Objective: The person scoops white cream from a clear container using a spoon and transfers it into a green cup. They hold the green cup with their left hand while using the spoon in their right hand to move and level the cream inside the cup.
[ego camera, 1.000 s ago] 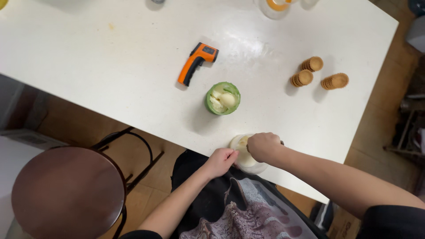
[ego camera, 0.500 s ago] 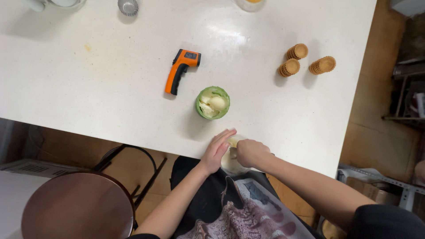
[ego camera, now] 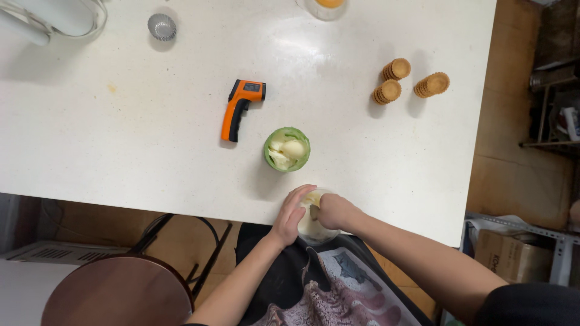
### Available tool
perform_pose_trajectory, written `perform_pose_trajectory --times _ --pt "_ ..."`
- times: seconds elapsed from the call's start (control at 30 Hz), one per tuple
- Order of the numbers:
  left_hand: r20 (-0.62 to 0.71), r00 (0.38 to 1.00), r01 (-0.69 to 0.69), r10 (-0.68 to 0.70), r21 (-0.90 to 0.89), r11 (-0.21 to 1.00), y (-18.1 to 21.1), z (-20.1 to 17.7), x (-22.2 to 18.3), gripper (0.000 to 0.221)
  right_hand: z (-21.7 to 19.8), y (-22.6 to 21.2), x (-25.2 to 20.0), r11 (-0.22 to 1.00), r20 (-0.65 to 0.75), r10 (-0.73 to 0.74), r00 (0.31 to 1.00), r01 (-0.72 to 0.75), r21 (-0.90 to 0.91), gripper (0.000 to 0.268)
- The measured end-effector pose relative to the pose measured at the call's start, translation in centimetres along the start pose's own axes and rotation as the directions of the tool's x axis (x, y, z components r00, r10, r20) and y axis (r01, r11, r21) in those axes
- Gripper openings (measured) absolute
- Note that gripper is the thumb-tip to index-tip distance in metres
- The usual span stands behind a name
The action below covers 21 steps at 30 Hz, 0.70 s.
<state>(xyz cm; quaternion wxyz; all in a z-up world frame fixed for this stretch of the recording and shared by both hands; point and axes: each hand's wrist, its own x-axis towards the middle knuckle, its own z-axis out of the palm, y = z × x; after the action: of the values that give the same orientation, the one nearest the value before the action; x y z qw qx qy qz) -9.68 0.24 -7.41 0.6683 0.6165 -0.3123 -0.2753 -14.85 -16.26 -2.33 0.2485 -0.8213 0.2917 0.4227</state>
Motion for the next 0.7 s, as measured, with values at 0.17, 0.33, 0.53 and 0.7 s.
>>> perform_pose_trajectory --times 0.17,0.33,0.53,0.7 --pt "0.026 0.999 -0.021 0.021 -0.011 1.000 -0.4 -0.4 -0.1 0.060 -0.2 0.8 -0.4 1.000 0.014 -0.024 1.000 0.024 -0.007 0.037" --pt "0.013 0.998 0.055 -0.055 -0.012 0.998 -0.1 -0.4 0.3 0.062 -4.6 -2.1 -3.6 0.932 0.126 -0.019 0.992 0.063 -0.358 0.026" --pt "0.026 0.999 0.027 -0.028 0.032 0.999 1.7 -0.2 1.4 0.066 -7.7 -2.4 -5.2 0.891 0.100 0.046 0.994 0.004 -0.453 0.022" --pt "0.095 0.994 0.052 -0.054 0.024 0.998 2.6 0.3 2.7 0.066 -7.8 0.7 -4.9 0.919 0.061 0.016 0.998 0.010 -0.394 0.023"
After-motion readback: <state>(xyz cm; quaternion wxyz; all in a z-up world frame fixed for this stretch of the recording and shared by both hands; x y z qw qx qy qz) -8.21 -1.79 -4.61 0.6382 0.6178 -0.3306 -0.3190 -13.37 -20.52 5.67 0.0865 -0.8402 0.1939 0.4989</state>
